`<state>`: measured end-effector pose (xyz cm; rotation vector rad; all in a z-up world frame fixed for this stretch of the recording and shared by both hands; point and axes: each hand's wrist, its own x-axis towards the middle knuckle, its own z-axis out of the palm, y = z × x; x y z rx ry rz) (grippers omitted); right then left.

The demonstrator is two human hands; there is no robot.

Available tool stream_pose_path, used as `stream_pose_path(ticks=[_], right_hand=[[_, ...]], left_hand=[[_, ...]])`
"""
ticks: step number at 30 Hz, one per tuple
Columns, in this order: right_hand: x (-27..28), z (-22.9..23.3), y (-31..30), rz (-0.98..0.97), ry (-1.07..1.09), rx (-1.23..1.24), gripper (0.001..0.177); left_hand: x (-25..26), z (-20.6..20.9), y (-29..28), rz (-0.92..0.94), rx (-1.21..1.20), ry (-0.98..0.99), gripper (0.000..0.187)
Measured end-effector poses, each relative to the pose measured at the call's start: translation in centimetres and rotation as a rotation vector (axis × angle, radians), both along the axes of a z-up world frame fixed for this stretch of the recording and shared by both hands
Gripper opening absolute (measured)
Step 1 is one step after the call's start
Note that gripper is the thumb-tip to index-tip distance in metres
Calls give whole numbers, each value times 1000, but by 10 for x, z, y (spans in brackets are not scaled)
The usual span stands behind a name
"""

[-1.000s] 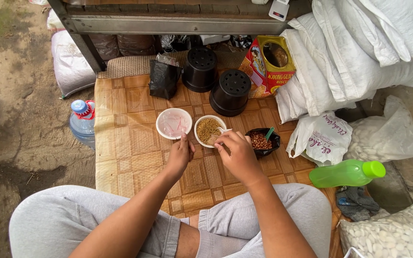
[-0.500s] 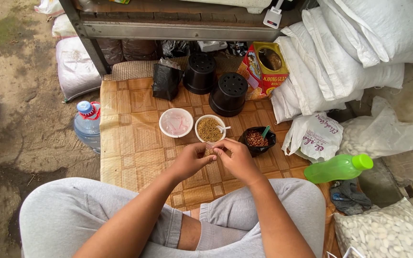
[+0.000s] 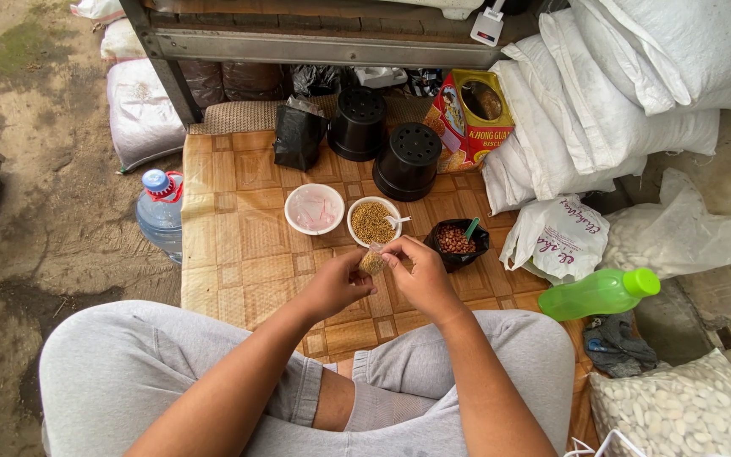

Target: The person is using a small spoon to scoop seeds from bowls and fill small plastic bags.

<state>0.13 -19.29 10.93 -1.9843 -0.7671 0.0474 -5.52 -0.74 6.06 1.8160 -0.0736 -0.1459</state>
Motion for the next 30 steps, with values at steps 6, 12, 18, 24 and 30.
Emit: stream_pose_path(ticks=[6, 12, 18, 24, 30], right_hand=[[3, -5, -4, 32, 21, -14, 13], [0, -19, 7, -2, 125, 29, 16], [4, -39, 20, -90, 303, 140, 28], [5, -45, 29, -129, 329, 145, 23], [11, -54, 38, -71, 274, 177, 18]], left_hand=[[-2, 13, 3, 175, 40, -118, 44], [-1, 12, 18, 215, 69, -130, 12], [6, 8, 26, 226, 117, -120, 6], [13, 17, 29, 168, 245, -213, 5], [19, 10, 37, 158, 304, -195, 3]])
